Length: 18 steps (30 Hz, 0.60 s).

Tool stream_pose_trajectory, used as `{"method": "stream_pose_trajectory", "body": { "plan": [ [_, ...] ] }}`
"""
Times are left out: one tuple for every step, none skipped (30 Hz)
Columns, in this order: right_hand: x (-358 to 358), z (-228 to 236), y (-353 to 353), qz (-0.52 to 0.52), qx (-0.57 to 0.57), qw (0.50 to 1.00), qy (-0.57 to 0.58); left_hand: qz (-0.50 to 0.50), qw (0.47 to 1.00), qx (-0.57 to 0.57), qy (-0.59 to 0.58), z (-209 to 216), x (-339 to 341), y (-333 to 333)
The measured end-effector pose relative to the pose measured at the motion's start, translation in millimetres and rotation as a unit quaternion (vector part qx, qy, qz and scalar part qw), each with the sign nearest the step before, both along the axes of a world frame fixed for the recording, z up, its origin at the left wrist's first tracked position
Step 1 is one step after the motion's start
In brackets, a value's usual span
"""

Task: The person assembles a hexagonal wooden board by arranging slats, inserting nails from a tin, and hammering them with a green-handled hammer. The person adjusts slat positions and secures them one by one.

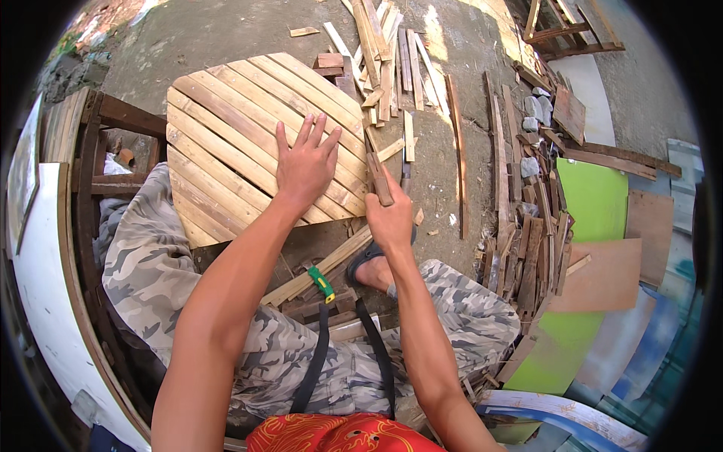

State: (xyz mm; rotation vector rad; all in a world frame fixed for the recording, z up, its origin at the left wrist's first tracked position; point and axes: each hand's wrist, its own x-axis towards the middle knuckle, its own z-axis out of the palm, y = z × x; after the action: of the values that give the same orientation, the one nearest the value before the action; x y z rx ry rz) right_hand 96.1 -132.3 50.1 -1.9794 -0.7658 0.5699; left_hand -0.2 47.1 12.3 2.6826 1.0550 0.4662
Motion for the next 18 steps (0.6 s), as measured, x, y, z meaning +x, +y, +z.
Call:
{"method": "stream_pose_trajectory", "body": {
  "plan": [
    [-6.7, 2.7, -14.6, 0.03, 0.031, 0.996, -0.076, -0.001, 1.0, -0.005, -0.001, -0.6, -0.4, 0.5],
    [-21.4, 24.9, -54.5, -0.001, -0.004, 1.0, 0.018, -0.001, 0.999, 0.026, -0.035, -1.7, 1.0, 1.8],
    [-36.2, 52.6, -92.9, -0.013, -0.036, 0.999, 0.034, 0.002, 0.999, 0.02, -0.033, -3.1, 0.3, 0.1],
    [-56.9, 85.1, -131.9, -0.014, -0.081, 0.996, 0.037, 0.004, 1.0, 0.004, -0.02, -4.3, -1.1, -2.2],
    [-75.1, 118.4, -165.5, -0.004, -0.112, 0.992, 0.052, 0.006, 1.0, 0.016, -0.025, -5.3, 0.0, -3.8],
    [-88.9, 151.1, -190.3, 0.006, -0.148, 0.988, 0.041, 0.009, 1.0, 0.013, -0.022, -6.2, 0.7, -3.1],
    [-93.3, 171.2, -199.9, 0.003, -0.151, 0.987, 0.059, 0.01, 1.0, 0.009, -0.021, -6.3, 0.8, -5.3],
    [-93.0, 185.1, -196.6, -0.012, -0.156, 0.984, 0.087, 0.009, 0.999, 0.02, -0.038, -6.1, 1.6, -5.5],
    [-88.5, 189.9, -177.4, -0.02, -0.118, 0.987, 0.108, 0.01, 0.999, 0.023, -0.035, -5.2, 2.0, -5.5],
    [-74.5, 177.1, -145.0, 0.005, -0.103, 0.991, 0.088, 0.008, 1.0, 0.014, -0.018, -3.8, 2.9, -4.4],
    [-54.4, 152.2, -102.4, 0.046, -0.09, 0.995, 0.013, 0.01, 1.0, 0.019, -0.018, -2.2, 3.1, -2.8],
    [-34.8, 122.7, -56.4, 0.023, -0.09, 0.995, 0.021, 0.01, 1.0, 0.009, -0.009, -0.3, 3.5, -4.4],
    [-15.2, 91.4, -15.9, 0.007, -0.077, 0.996, 0.047, 0.011, 0.999, 0.018, -0.028, 1.1, 4.7, -3.4],
    [4.5, 60.3, 27.7, 0.009, -0.051, 0.998, 0.034, 0.011, 0.999, 0.015, -0.033, 2.5, 4.1, -2.0],
    [10.5, 44.8, 39.8, -0.001, -0.083, 0.996, 0.045, 0.012, 1.0, -0.014, -0.006, 3.8, 1.3, -2.4],
    [14.8, 34.4, 53.7, -0.01, -0.119, 0.991, 0.065, 0.014, 0.999, 0.018, -0.035, 4.6, 1.3, 0.3],
    [9.4, 39.0, 41.2, -0.009, -0.098, 0.994, 0.041, 0.014, 0.999, 0.015, -0.038, 4.3, 0.4, -0.9],
    [-1.3, 51.4, 25.7, 0.013, -0.072, 0.997, 0.021, 0.013, 0.999, 0.002, -0.034, 3.1, 0.5, -1.2]
  ]
}}
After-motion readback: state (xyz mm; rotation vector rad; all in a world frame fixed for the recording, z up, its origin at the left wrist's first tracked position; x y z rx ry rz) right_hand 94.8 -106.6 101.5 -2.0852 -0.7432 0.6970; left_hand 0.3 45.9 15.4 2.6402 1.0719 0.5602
